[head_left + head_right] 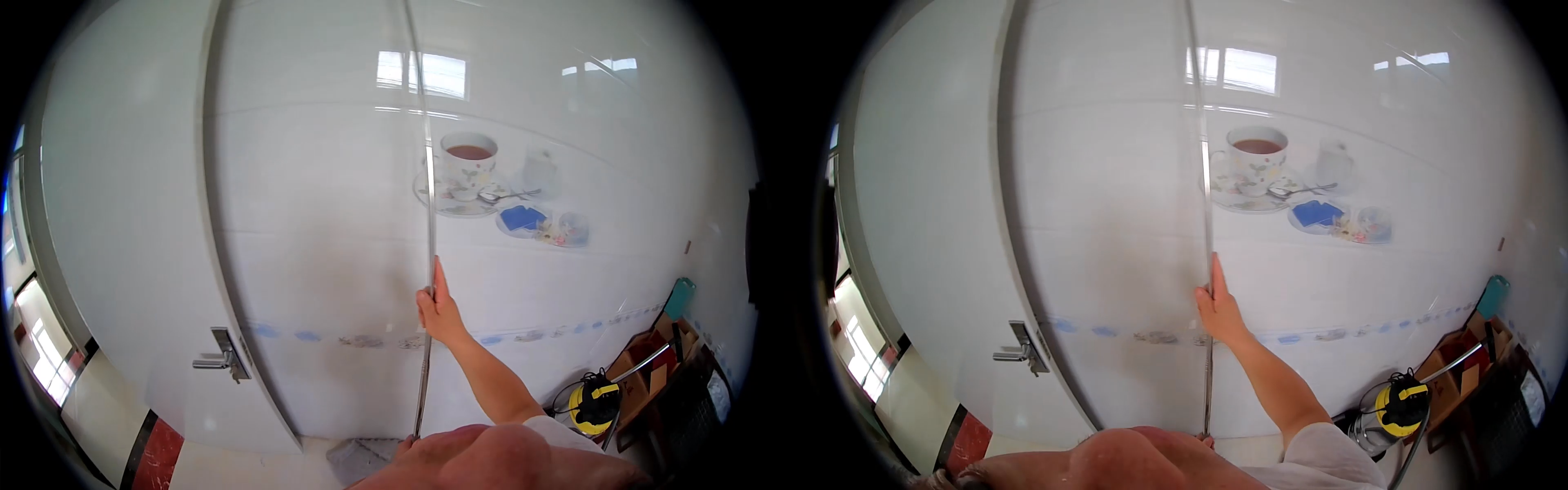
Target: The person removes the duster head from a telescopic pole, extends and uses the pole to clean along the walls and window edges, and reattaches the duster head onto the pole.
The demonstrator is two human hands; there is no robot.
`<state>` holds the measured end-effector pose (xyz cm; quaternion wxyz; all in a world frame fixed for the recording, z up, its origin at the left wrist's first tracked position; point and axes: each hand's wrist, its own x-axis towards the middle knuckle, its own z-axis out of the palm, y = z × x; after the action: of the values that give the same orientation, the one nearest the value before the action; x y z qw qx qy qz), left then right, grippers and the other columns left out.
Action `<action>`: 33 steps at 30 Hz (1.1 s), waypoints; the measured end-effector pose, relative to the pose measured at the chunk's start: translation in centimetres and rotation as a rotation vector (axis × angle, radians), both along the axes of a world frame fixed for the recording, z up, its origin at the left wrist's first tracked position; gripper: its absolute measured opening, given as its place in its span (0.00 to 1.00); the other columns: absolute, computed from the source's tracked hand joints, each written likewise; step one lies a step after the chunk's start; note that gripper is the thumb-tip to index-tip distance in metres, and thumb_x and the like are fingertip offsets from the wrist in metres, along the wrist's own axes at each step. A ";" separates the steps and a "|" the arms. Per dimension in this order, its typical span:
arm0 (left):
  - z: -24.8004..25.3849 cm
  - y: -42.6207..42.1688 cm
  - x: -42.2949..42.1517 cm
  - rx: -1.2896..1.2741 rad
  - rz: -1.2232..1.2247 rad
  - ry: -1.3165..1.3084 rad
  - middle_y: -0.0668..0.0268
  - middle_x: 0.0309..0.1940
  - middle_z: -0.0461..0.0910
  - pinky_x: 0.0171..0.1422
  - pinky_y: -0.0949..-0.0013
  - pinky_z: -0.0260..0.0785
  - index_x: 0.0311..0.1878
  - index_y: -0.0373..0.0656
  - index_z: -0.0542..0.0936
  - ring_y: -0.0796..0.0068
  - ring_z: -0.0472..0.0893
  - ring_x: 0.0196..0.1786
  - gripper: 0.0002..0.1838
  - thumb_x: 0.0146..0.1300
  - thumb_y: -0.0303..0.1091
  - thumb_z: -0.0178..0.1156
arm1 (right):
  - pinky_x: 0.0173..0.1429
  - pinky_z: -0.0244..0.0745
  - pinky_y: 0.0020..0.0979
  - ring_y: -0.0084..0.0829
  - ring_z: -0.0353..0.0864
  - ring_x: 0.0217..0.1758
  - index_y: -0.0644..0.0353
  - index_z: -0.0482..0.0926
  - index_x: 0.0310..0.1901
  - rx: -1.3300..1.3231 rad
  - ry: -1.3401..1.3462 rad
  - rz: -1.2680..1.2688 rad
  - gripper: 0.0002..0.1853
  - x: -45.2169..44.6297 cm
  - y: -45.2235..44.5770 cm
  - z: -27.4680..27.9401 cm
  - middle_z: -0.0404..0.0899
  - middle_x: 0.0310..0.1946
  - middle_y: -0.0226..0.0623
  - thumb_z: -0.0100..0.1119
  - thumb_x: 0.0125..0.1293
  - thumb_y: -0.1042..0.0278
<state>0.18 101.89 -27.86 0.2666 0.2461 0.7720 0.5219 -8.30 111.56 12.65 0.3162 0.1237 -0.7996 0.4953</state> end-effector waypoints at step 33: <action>13.2 -23.6 -8.0 0.143 0.307 0.106 0.55 0.29 0.78 0.40 0.59 0.67 0.45 0.44 0.73 0.56 0.77 0.35 0.21 0.63 0.52 0.46 | 0.17 0.56 0.20 0.16 0.57 0.15 0.41 0.45 0.67 -0.440 0.064 0.291 0.26 -5.7 -19.8 3.8 0.63 0.25 0.27 0.38 0.70 0.63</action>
<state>-7.83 78.25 -14.65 0.1245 0.1709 0.7743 0.5965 -13.96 91.80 16.49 0.2859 0.1814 -0.6362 0.6933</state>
